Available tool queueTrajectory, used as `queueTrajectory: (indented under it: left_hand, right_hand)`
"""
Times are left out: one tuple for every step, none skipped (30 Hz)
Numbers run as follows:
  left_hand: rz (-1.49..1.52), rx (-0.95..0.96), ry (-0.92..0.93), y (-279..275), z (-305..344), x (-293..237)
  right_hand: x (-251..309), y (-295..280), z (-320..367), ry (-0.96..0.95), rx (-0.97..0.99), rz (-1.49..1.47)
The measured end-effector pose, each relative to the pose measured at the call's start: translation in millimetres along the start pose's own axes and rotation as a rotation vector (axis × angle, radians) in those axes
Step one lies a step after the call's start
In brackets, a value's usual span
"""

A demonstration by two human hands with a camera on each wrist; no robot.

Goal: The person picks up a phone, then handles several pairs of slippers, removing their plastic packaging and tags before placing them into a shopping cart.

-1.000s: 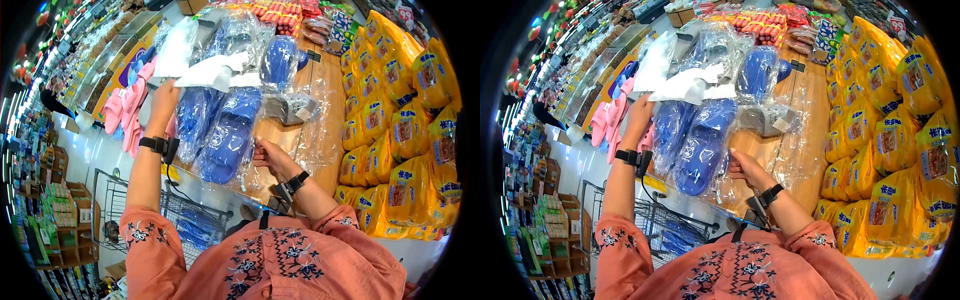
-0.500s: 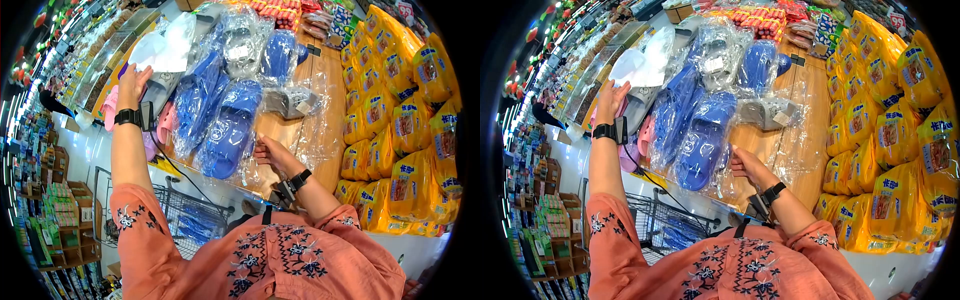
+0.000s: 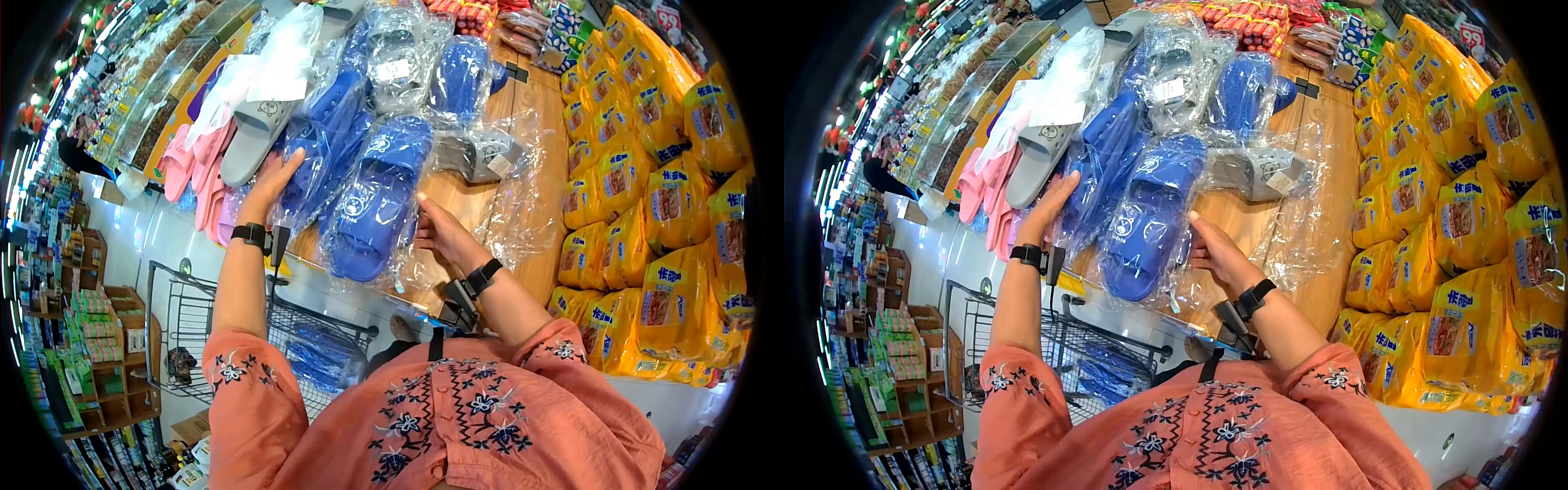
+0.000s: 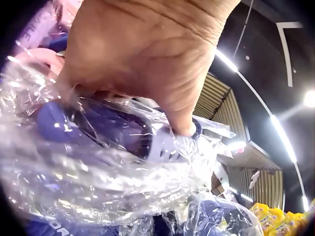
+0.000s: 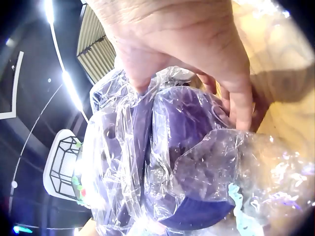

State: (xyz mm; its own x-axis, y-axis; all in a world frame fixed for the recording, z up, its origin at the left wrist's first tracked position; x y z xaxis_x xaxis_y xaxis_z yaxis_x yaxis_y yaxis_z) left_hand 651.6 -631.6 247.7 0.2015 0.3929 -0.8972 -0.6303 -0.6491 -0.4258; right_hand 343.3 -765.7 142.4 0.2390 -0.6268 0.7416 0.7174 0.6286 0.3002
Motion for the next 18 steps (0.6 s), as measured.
queueTrajectory:
  left_hand:
    - [0.001, 0.011, -0.027, 2.1, 3.9, -1.9]
    - [0.0, 0.022, -0.053, 3.3, 8.2, -4.2]
    - [0.007, 0.035, -0.051, 3.6, 11.6, -8.5]
    - [0.012, 0.049, -0.048, 4.2, 14.6, -13.3]
    - [0.018, 0.063, -0.045, 4.9, 17.8, -17.9]
    - [-0.006, 0.025, -0.067, 3.1, 22.6, -21.3]
    - [-0.031, -0.013, -0.09, 1.6, 28.8, -24.6]
    - [-0.001, -0.024, -0.112, 0.0, 23.4, -15.4]
    - [0.028, -0.036, -0.133, -1.6, 18.2, -6.4]
    - [0.113, -0.018, -0.155, -3.2, -4.5, 25.9]
    - [0.158, -0.026, -0.166, -0.7, -5.8, 30.2]
    - [0.203, -0.034, -0.177, 2.0, -6.5, 33.9]
    - [0.204, -0.069, -0.176, 6.9, 10.8, 7.3]
    - [0.202, -0.104, -0.173, 8.2, 19.8, -8.2]
    - [0.22, -0.028, -0.294, 8.1, 11.4, 13.4]
    - [0.174, 0.027, -0.299, 7.1, 5.3, 23.3]
    - [0.128, 0.082, -0.299, 6.0, -1.9, 31.8]
    - [0.081, 0.135, -0.298, 8.4, -0.8, 27.5]
  right_hand:
    - [3.8, 2.9, 5.2, 0.0, -0.014, -0.011]
    - [2.4, 3.1, 4.6, 0.004, -0.028, -0.021]
    - [1.2, 2.9, 2.5, 0.007, -0.041, -0.033]
    - [0.1, 1.9, -0.1, 0.009, -0.054, -0.046]
    - [-2.0, 2.0, -2.6, 0.016, -0.046, -0.04]
    - [-4.0, 2.3, -5.7, 0.024, -0.036, -0.034]
    - [-6.1, 2.8, -9.0, 0.032, -0.026, -0.027]
    - [-7.3, 2.4, -12.2, 0.029, -0.01, -0.006]
    - [-7.9, 0.4, -15.3, 0.026, 0.006, 0.016]
    - [-9.9, -1.4, -16.2, 0.026, 0.019, 0.04]
    - [-10.6, -1.4, -15.9, 0.029, 0.017, 0.014]
    - [-9.8, 1.0, -15.2, 0.029, 0.018, -0.008]
    - [-7.0, 4.1, -14.3, 0.028, 0.02, -0.031]
    - [-2.4, 7.5, -12.6, 0.009, 0.023, -0.03]
    - [1.8, 10.8, -8.0, -0.008, 0.025, -0.032]
    - [7.1, 13.0, -1.1, -0.024, 0.025, -0.035]
    - [14.3, 12.4, 6.3, -0.04, 0.004, -0.025]
    - [23.3, 12.9, 16.1, -0.057, -0.017, -0.015]
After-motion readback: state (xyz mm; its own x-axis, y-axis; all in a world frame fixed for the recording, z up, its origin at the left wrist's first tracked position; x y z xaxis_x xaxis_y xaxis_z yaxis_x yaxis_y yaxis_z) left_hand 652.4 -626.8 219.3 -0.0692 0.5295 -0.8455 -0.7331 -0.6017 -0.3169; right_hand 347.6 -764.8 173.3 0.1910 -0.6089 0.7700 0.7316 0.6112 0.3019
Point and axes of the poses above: each hand's wrist, its own z-axis away from the middle knuckle, its own y-axis out of the palm, x = y × z, the point moved 7 cm from there along -z, towards the middle knuckle, and after that the axes turned 15 degrees about -x, right-handed, at the moved point
